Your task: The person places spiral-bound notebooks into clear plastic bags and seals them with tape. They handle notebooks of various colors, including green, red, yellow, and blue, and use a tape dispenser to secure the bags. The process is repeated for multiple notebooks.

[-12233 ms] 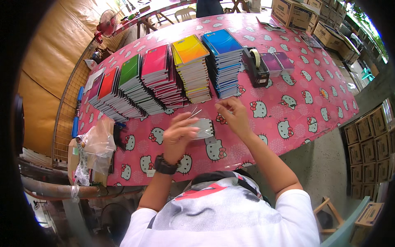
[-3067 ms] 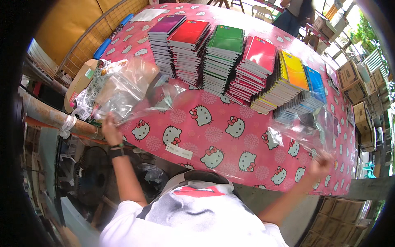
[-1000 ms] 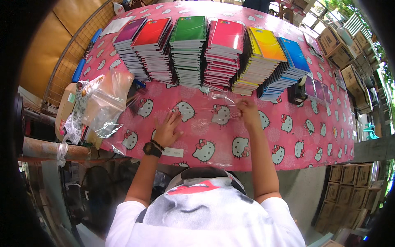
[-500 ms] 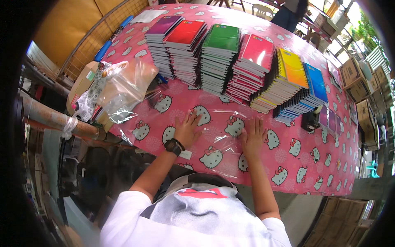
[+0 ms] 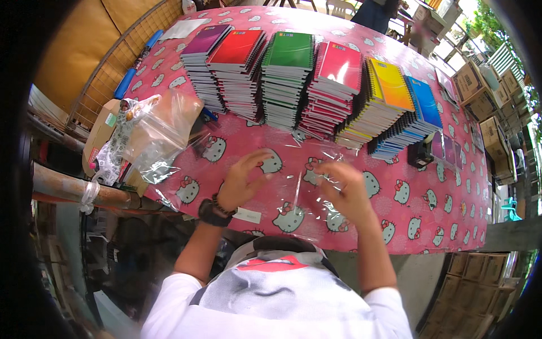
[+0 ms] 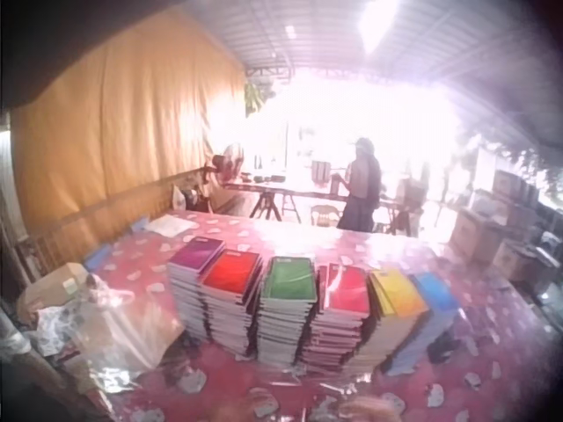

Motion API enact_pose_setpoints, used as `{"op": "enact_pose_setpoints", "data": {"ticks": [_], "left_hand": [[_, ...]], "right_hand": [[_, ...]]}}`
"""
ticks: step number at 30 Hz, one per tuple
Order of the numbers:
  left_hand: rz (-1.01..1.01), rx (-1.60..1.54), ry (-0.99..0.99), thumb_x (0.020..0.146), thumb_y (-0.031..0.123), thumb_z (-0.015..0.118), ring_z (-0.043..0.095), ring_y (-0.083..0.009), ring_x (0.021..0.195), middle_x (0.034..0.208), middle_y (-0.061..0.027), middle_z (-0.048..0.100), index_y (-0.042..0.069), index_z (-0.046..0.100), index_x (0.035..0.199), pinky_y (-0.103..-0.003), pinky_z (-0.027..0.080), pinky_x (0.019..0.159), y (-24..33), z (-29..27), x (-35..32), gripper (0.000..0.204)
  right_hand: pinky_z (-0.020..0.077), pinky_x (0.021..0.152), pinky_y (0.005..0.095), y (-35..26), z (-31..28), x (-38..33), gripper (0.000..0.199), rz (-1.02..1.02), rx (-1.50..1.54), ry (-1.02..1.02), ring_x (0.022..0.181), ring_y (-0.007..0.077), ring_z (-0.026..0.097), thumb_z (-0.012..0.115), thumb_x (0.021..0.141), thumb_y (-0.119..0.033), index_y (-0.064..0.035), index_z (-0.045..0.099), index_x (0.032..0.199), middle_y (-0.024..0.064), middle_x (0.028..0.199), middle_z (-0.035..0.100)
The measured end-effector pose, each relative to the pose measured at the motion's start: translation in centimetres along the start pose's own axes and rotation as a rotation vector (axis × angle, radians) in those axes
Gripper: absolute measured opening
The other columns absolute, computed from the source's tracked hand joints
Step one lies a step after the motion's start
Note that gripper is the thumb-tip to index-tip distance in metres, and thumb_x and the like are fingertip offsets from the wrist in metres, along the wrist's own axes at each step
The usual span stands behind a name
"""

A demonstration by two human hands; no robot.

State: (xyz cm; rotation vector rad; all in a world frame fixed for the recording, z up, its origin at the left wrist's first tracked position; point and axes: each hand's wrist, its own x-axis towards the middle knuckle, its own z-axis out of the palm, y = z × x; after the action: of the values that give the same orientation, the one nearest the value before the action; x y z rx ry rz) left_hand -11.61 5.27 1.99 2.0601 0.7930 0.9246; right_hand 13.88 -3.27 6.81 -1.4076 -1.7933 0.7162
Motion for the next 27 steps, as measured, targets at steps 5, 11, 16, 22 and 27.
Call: {"op": "enact_pose_setpoints", "data": {"ticks": [5,11,16,22,27], "left_hand": [[0.815,-0.31,-0.064,0.081,0.013,0.054,0.062,-0.0246,0.085,0.095,-0.0115,0.064,0.0,0.064,0.093,-0.032,0.05,0.073,18.9,-7.0,2.9,0.02],[0.671,-0.144,1.096,0.062,0.01,0.063,0.058,-0.0163,0.061,0.066,-0.0011,0.059,0.006,0.06,0.066,-0.022,0.048,0.052,24.5,-6.5,0.6,0.007],[0.671,-0.051,0.865,0.081,0.005,0.051,0.05,-0.0188,0.073,0.074,-0.0052,0.051,0.007,0.049,0.085,-0.031,0.039,0.069,14.9,-16.5,-6.0,0.005],[0.424,-0.412,0.836,0.08,0.005,0.052,0.05,-0.0184,0.088,0.105,-0.0109,0.055,-0.001,0.047,0.118,-0.035,0.038,0.082,9.0,-16.6,-7.3,0.039],[0.408,-0.496,0.789,0.076,0.01,0.059,0.052,-0.0185,0.095,0.122,-0.0135,0.05,-0.001,0.044,0.123,-0.032,0.041,0.085,7.8,-16.8,-4.2,0.05]], "right_hand": [[0.0477,0.075,0.0371,-10.2,2.4,14.2,0.015,-0.449,-0.188,0.198,0.083,0.026,0.059,0.061,0.076,-0.006,-0.0012,0.062,0.09,0.0126,0.087,0.061],[0.042,0.089,0.0408,-10.9,12.3,30.7,0.027,-0.624,-0.829,0.193,0.112,0.0257,0.047,0.055,0.081,-0.02,-0.0099,0.062,0.106,0.0105,0.112,0.053],[0.0427,0.09,0.0455,-11.5,16.1,36.9,0.038,-0.463,-1.064,-0.074,0.117,0.0301,0.043,0.055,0.085,-0.028,-0.0264,0.055,0.123,0.0103,0.124,0.045],[0.0495,0.085,0.0415,-12.5,14.8,38.0,0.048,-0.297,-0.958,-0.118,0.113,0.0323,0.05,0.064,0.081,-0.035,-0.0254,0.051,0.126,0.0118,0.125,0.047],[0.0545,0.074,0.0393,-11.0,13.5,39.8,0.052,-0.408,-0.951,-0.062,0.094,0.0331,0.063,0.066,0.08,-0.031,-0.0174,0.047,0.126,0.0211,0.119,0.052]]}}
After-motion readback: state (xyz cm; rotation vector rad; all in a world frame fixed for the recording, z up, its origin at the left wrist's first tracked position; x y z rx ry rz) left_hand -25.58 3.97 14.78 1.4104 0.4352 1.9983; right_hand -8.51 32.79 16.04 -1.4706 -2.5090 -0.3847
